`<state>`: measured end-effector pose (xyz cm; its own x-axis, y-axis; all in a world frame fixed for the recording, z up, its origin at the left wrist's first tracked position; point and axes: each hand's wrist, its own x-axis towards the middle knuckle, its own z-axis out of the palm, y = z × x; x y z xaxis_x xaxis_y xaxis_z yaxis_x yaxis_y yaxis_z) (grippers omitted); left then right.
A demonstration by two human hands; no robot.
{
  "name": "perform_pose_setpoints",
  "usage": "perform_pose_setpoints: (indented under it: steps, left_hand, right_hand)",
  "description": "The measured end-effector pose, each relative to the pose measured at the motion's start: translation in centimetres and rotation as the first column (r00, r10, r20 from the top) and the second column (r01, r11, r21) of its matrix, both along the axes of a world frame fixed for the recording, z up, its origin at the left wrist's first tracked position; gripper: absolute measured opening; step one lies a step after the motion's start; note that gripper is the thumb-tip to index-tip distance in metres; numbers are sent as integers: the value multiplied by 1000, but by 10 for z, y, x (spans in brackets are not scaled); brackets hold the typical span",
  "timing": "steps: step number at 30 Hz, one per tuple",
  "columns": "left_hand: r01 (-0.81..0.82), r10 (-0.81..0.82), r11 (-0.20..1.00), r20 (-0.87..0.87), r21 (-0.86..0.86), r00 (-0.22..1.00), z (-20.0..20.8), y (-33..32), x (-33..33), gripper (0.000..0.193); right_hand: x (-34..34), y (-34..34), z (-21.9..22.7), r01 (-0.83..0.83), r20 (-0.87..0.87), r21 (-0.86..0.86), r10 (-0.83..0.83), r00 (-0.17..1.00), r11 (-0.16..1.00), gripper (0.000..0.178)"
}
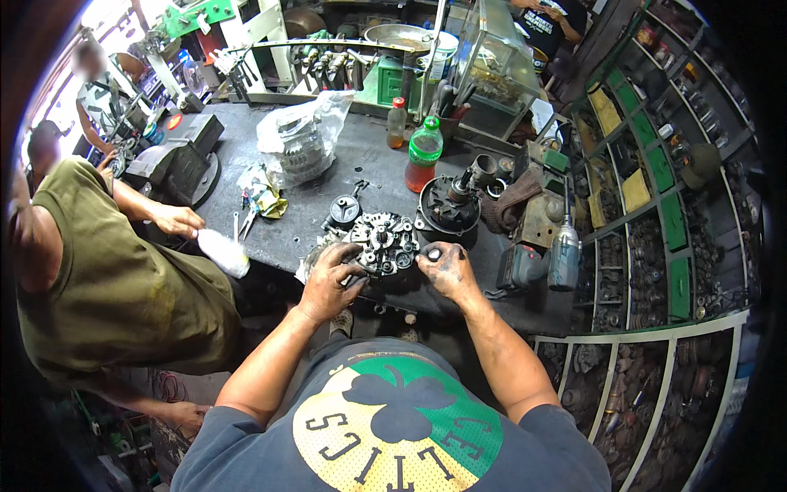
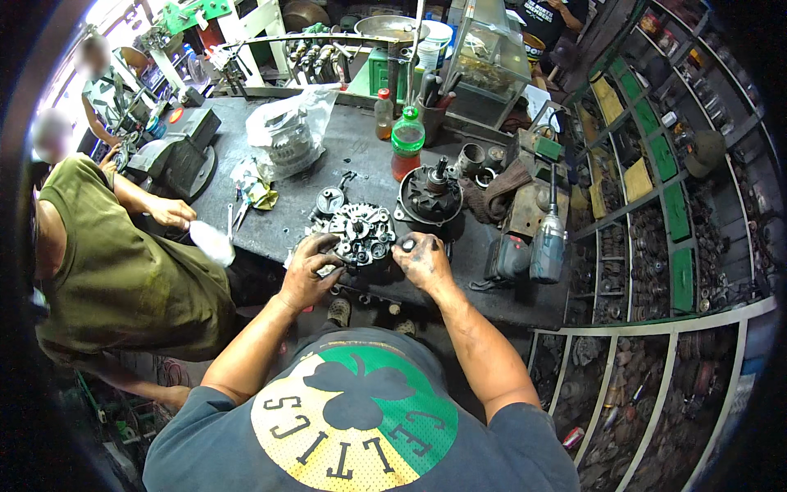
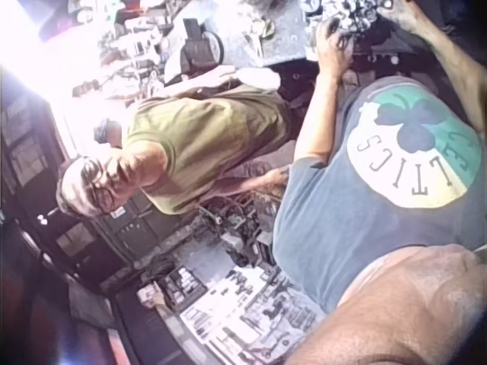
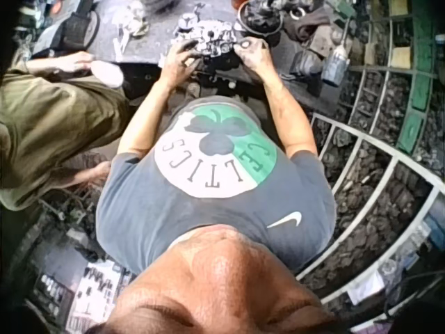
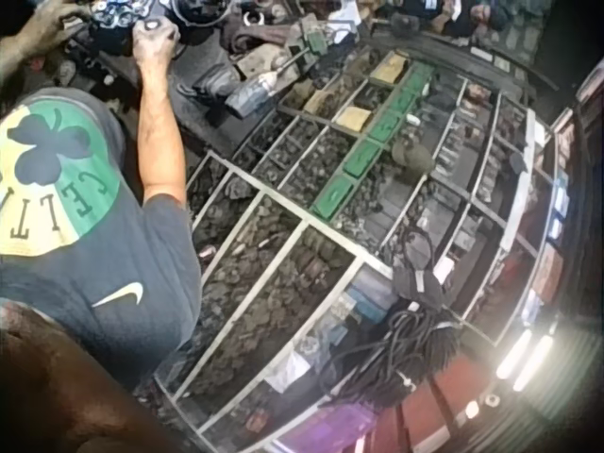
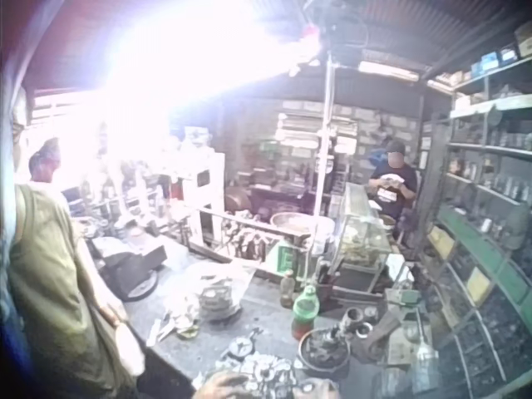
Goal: The person assembles a mechanical component on a workbench, inserting small cylindrical parts into a circular housing and using a marker to apply marks. A second person stands nearby and occasionally hands over parts or points at the assembly.
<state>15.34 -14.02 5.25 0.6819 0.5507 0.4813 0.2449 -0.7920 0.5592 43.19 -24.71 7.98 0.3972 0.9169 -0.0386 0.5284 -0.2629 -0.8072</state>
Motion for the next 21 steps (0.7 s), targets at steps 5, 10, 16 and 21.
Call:
perform_pose_setpoints:
  steps: [5,10,16,21]
  left_hand:
    - [-29,29,999,19,-41,999,1,-4,2,27]
    - [-60,60,998,10,-37,998,3,-9,4,27]
    - [-196,196,979,-19,-49,981,-5,-14,-7,34]
    - [-289,297,952,75,-104,952,-12,-29,-10,27]
  right_hand:
    - [9,2,-9,-45,-36,-13,44,998,999,33]
    - [14,4,-3,-107,43,-57,109,993,993,32]
    - [-3,-2,75,-273,-124,-54,265,956,961,27]
    - [-46,20,98,28,-732,608,547,405,793,22]
